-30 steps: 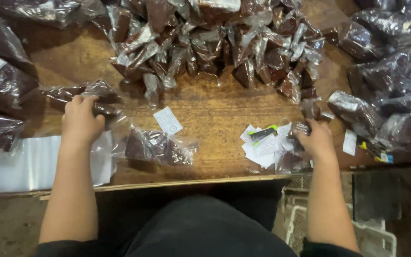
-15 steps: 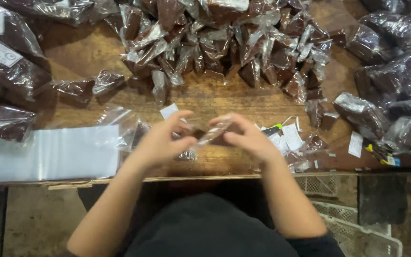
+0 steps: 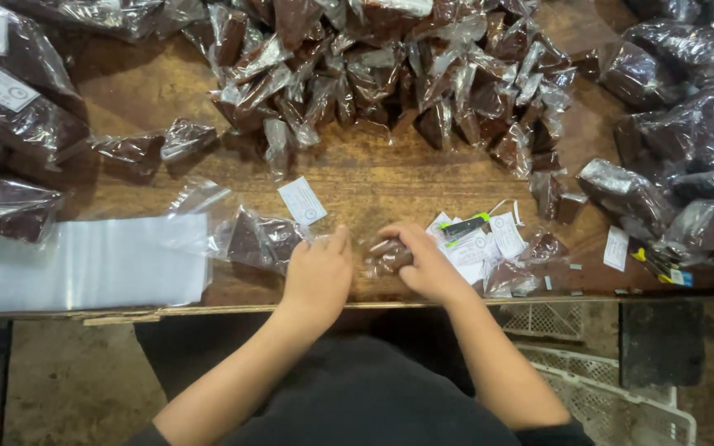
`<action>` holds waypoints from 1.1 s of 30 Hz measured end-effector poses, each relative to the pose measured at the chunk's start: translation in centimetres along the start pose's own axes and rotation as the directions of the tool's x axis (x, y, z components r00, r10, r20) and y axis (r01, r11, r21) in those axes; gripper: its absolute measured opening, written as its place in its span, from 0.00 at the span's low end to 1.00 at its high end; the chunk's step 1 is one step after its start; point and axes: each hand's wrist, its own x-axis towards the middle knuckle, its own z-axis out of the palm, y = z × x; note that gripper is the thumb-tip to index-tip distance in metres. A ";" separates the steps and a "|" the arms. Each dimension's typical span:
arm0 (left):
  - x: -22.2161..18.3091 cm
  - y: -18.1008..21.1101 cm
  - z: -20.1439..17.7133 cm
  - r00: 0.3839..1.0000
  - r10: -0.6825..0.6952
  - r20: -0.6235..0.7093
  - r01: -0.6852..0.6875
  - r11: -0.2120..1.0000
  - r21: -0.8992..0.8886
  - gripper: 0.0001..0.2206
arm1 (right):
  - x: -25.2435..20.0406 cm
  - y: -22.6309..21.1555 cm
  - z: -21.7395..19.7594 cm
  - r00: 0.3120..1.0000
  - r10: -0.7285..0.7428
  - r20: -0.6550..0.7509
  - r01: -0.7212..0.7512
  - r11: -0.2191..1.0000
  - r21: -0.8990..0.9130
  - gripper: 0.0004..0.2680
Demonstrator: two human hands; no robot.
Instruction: Packaging individual snacks into plastic bags with labels and stapling them shut
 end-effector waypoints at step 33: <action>4.3 -7.7 -5.9 0.820 -0.299 0.488 0.449 0.864 -0.226 0.41 | -1.1 -4.3 5.2 0.990 -0.119 0.075 0.124 0.990 -0.068 0.17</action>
